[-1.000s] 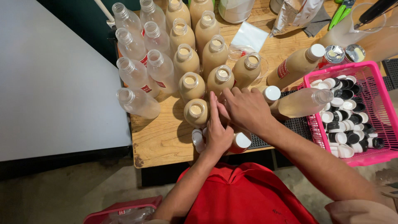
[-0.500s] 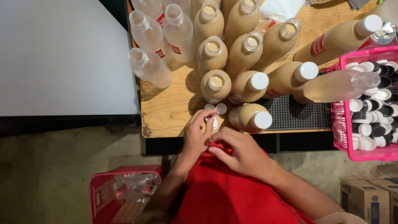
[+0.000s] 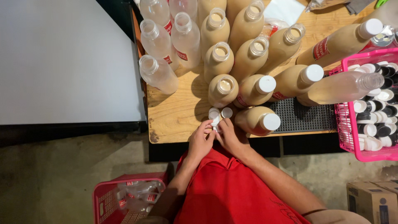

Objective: The person caps multiple plastic bottles filled with a beige liquid on a wooden table. They pick up white and black caps from a pink basket and screw them onto the bottles one by one.

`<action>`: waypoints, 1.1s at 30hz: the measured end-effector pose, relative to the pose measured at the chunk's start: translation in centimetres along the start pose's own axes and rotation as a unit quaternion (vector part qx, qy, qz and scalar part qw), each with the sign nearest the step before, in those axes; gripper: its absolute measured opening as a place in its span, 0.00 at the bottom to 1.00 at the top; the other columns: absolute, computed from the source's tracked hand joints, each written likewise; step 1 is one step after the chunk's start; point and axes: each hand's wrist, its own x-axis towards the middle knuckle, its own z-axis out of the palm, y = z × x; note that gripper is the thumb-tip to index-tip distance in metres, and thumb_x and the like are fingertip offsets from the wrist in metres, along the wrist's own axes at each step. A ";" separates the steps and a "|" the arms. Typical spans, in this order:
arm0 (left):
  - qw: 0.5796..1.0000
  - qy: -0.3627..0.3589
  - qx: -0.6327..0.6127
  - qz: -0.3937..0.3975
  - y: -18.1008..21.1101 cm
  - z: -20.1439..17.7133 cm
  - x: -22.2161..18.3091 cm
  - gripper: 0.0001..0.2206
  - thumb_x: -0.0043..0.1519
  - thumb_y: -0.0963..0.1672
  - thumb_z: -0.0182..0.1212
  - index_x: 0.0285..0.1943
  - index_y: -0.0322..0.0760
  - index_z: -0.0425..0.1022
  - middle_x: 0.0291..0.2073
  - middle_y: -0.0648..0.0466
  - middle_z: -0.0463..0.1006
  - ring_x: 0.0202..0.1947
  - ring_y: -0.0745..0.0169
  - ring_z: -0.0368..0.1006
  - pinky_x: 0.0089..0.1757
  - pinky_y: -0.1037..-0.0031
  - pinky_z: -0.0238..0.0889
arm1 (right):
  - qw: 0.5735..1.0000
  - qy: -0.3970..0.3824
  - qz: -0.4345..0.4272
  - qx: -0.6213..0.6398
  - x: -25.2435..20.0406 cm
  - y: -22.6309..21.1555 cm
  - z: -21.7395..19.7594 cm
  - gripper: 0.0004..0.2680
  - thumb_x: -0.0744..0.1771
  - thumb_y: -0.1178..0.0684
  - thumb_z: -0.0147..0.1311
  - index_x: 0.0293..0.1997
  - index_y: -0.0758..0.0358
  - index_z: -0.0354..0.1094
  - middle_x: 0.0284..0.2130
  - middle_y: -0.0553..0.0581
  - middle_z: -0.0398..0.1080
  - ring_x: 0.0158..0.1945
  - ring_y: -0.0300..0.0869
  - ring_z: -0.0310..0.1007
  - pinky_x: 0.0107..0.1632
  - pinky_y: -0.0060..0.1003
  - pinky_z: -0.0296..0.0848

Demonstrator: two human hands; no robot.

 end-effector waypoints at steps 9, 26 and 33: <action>0.996 0.058 -0.063 0.011 0.1 -1.5 0.3 0.19 0.65 0.42 0.59 0.67 0.44 0.72 0.49 0.52 0.84 0.47 0.55 0.82 0.47 0.66 0.74 | 0.985 -0.138 0.105 -0.010 0.5 -8.8 -9.7 0.19 0.70 0.45 0.45 0.69 0.51 0.52 0.55 0.61 0.60 0.48 0.69 0.77 0.48 0.63 0.80; 0.954 0.117 -0.090 0.260 12.1 -4.9 7.5 0.31 0.54 0.55 0.72 0.65 0.41 0.74 0.60 0.55 0.76 0.63 0.54 0.72 0.62 0.65 0.64 | 0.911 -0.212 -0.170 -0.310 13.4 -10.8 -21.9 0.12 0.62 0.58 0.57 0.50 0.56 0.68 0.51 0.53 0.68 0.38 0.62 0.80 0.44 0.55 0.81; 0.959 0.091 -0.119 0.240 12.3 -5.4 7.6 0.26 0.52 0.50 0.75 0.59 0.42 0.77 0.58 0.56 0.77 0.61 0.53 0.74 0.60 0.62 0.68 | 0.880 -0.226 -0.169 -0.382 15.3 -9.3 -20.0 0.13 0.62 0.51 0.61 0.48 0.57 0.66 0.45 0.53 0.71 0.36 0.57 0.82 0.38 0.51 0.81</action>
